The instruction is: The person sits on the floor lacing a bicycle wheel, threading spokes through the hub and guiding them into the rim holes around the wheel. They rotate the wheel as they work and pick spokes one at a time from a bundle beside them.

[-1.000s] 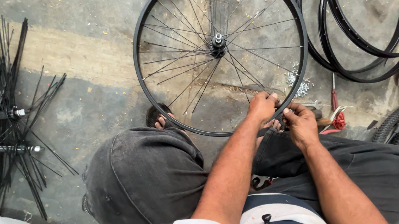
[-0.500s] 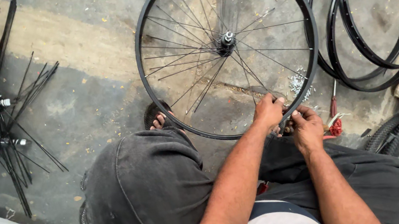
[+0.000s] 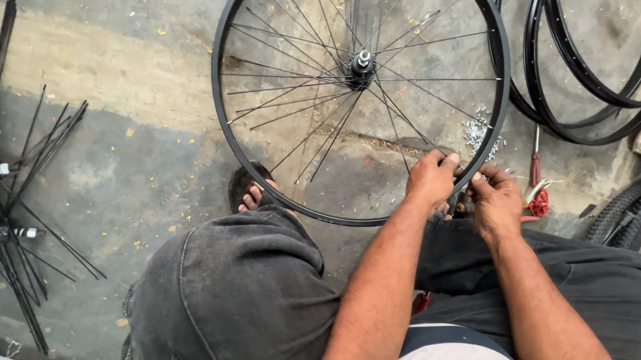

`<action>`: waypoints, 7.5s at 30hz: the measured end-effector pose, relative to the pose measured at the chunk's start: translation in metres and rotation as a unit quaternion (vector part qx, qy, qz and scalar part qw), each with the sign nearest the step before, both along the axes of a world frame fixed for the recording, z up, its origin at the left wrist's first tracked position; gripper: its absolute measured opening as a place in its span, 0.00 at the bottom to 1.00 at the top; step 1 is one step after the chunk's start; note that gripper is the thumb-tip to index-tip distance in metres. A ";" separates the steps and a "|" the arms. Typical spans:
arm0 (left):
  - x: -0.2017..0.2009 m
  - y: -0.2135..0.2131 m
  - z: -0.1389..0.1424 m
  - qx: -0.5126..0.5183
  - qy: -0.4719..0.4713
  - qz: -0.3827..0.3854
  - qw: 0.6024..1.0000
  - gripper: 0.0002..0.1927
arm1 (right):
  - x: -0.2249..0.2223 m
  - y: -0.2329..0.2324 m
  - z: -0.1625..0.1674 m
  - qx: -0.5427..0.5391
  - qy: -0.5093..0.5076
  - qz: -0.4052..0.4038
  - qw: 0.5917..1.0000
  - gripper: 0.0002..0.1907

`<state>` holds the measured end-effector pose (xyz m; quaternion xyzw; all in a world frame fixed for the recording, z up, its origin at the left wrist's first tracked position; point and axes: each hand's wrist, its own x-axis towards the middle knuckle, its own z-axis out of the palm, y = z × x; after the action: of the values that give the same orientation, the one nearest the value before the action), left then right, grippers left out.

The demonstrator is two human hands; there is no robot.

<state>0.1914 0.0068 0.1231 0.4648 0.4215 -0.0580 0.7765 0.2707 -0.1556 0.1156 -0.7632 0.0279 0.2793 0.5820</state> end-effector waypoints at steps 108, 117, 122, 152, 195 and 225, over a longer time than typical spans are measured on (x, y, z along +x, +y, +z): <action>0.033 0.251 0.003 0.335 0.172 0.495 0.783 0.21 | 0.029 -0.016 -0.041 0.296 0.273 -0.034 0.915 0.18; -0.037 0.415 -0.046 0.424 0.330 -0.036 0.843 0.14 | 0.045 -0.025 -0.070 0.332 0.269 -0.039 0.903 0.21; -0.048 0.427 -0.076 0.384 0.339 -0.152 0.845 0.17 | 0.050 -0.031 -0.076 0.276 0.261 -0.061 0.923 0.23; -0.062 0.433 -0.084 0.366 0.288 -0.114 0.878 0.17 | 0.053 -0.040 -0.091 0.320 0.272 -0.072 0.905 0.20; -0.140 0.398 -0.125 0.172 0.250 -0.070 0.950 0.12 | 0.050 -0.046 -0.083 0.309 0.270 -0.014 0.912 0.23; 0.003 0.460 -0.107 0.462 0.253 -0.290 0.799 0.20 | 0.077 -0.022 -0.092 0.347 0.339 -0.035 0.874 0.26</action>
<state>0.1940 0.4672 0.0157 0.8376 0.4251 -0.1944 0.2828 0.3472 -0.1779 0.0237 -0.3696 0.1512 0.4920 0.7736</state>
